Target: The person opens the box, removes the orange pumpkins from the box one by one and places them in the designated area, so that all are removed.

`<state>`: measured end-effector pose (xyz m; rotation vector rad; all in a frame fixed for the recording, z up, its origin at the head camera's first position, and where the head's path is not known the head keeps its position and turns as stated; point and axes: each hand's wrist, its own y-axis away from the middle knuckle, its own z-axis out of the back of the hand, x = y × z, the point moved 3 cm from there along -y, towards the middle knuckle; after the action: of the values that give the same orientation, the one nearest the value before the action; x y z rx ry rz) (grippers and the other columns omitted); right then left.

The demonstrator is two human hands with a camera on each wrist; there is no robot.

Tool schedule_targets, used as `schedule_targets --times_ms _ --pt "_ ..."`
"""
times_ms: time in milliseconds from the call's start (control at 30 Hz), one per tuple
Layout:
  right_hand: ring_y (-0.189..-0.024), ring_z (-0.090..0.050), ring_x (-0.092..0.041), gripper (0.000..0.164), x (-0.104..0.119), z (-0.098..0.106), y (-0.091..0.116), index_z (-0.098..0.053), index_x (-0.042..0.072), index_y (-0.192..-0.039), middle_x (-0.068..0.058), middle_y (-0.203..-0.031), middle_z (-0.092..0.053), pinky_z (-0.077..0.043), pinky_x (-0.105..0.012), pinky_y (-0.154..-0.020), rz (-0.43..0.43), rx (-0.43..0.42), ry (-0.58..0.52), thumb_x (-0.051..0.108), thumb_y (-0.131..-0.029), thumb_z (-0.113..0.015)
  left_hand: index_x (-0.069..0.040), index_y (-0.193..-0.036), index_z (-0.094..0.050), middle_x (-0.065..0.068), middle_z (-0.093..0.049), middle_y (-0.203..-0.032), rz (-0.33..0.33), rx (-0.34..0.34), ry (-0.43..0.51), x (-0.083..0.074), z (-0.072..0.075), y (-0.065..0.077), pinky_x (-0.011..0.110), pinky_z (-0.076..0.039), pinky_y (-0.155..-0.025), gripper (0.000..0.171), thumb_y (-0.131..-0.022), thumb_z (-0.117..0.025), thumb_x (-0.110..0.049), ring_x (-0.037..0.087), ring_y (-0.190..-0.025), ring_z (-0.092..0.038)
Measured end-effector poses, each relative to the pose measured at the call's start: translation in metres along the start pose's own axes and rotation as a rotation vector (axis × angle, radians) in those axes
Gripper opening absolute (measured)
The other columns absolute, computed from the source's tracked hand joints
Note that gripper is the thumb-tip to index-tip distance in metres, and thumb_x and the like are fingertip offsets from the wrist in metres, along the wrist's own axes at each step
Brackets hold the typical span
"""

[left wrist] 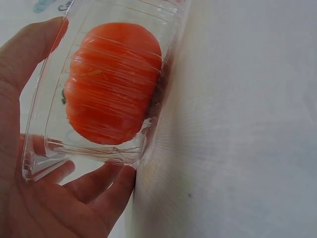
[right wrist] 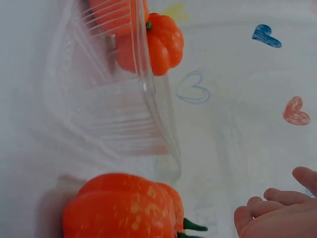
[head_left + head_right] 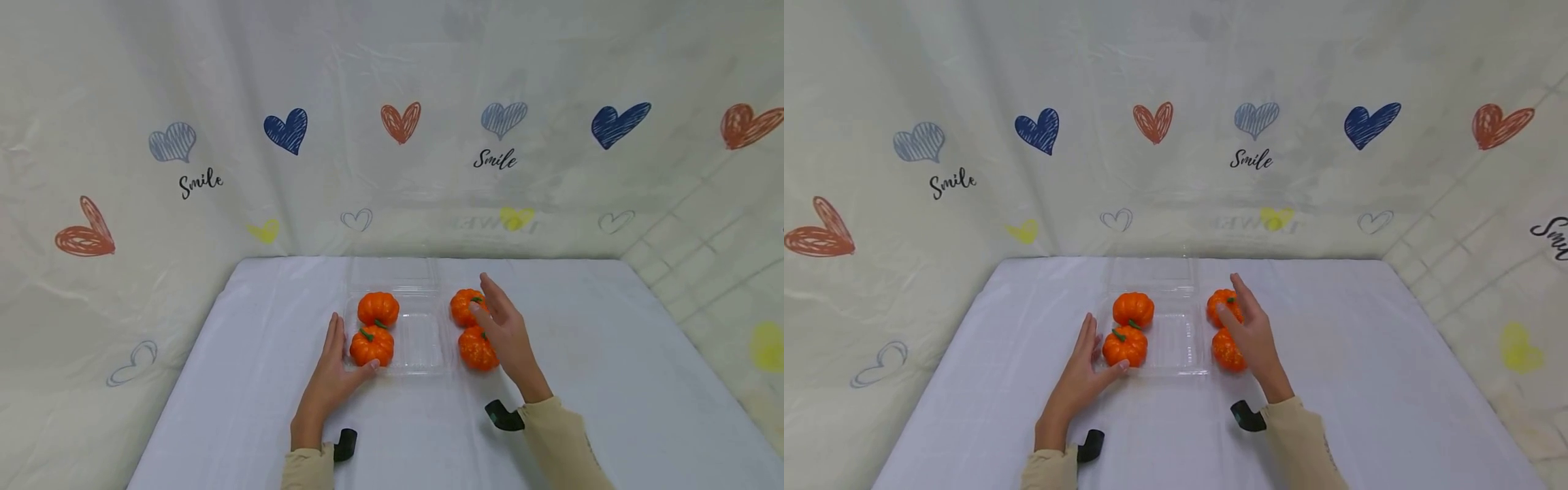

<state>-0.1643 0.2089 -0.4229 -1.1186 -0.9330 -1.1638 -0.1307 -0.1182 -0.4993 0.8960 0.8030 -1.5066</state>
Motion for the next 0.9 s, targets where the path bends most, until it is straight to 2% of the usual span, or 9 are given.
schedule_targets --times_ms 67,167,267,367,500,633,900 --pt "-0.160 -0.027 -0.024 0.067 0.002 -0.007 -0.004 -0.033 0.011 -0.169 -0.006 -0.173 -0.032 -0.025 -0.052 -0.126 0.001 0.010 -0.003 0.026 -0.111 -0.061 -0.011 -0.173 -0.005 -0.003 0.005 -0.180 0.003 0.003 0.004 0.000 0.000 0.000 0.048 -0.031 -0.123 0.121 -0.091 -0.080 -0.059 0.033 -0.159 -0.028" --pt "-0.159 -0.029 -0.024 0.064 0.007 -0.017 -0.011 -0.036 0.012 -0.168 -0.007 -0.172 -0.035 -0.028 -0.052 -0.125 0.006 0.030 -0.006 0.028 -0.111 -0.061 -0.011 -0.173 -0.005 -0.003 0.006 -0.180 -0.001 0.006 0.010 0.000 -0.001 -0.001 0.048 -0.031 -0.123 0.121 -0.091 -0.080 -0.059 0.033 -0.159 -0.029" --pt "-0.158 -0.032 -0.029 0.064 0.012 -0.027 -0.019 -0.039 0.013 -0.167 -0.008 -0.171 -0.037 -0.032 -0.052 -0.124 0.019 0.059 0.004 0.031 -0.111 -0.062 -0.011 -0.173 -0.004 -0.003 0.006 -0.180 0.002 0.009 0.008 0.000 -0.001 -0.001 0.048 -0.031 -0.124 0.122 -0.091 -0.080 -0.060 0.032 -0.159 -0.029" --pt "-0.156 -0.034 -0.037 0.064 0.016 -0.037 -0.027 -0.041 0.016 -0.167 -0.008 -0.171 -0.038 -0.038 -0.058 -0.119 0.020 0.093 0.027 0.034 -0.110 -0.063 -0.011 -0.173 -0.004 -0.004 0.006 -0.180 0.005 0.008 0.007 0.000 -0.001 -0.001 0.048 -0.029 -0.124 0.122 -0.090 -0.080 -0.060 0.032 -0.160 -0.027" --pt "-0.155 -0.036 -0.040 0.066 0.020 -0.050 -0.038 -0.041 0.019 -0.167 -0.006 -0.170 -0.038 -0.039 -0.061 -0.119 0.012 0.145 0.056 0.037 -0.108 -0.066 -0.010 -0.173 -0.005 -0.003 0.006 -0.180 0.013 0.007 -0.009 0.001 -0.001 -0.003 0.053 -0.027 -0.125 0.123 -0.090 -0.079 -0.063 0.031 -0.161 -0.023" --pt "-0.154 -0.037 -0.041 0.068 0.024 -0.064 -0.049 -0.041 0.016 -0.167 -0.005 -0.171 -0.037 -0.038 -0.060 -0.119 0.021 0.198 0.084 0.036 -0.108 -0.066 -0.010 -0.173 -0.006 -0.001 0.005 -0.180 0.026 0.005 -0.028 0.001 0.000 -0.003 0.058 -0.025 -0.125 0.123 -0.089 -0.078 -0.064 0.031 -0.163 -0.017" --pt "-0.154 -0.035 -0.042 0.068 0.027 -0.087 -0.064 -0.042 0.024 -0.167 -0.003 -0.172 -0.036 -0.033 -0.068 -0.119 -0.009 0.331 0.172 0.042 -0.106 -0.067 -0.011 -0.173 -0.006 -0.003 0.006 -0.180 0.027 0.004 -0.028 0.002 0.001 -0.003 0.060 -0.025 -0.124 0.123 -0.089 -0.078 -0.064 0.032 -0.163 -0.014"
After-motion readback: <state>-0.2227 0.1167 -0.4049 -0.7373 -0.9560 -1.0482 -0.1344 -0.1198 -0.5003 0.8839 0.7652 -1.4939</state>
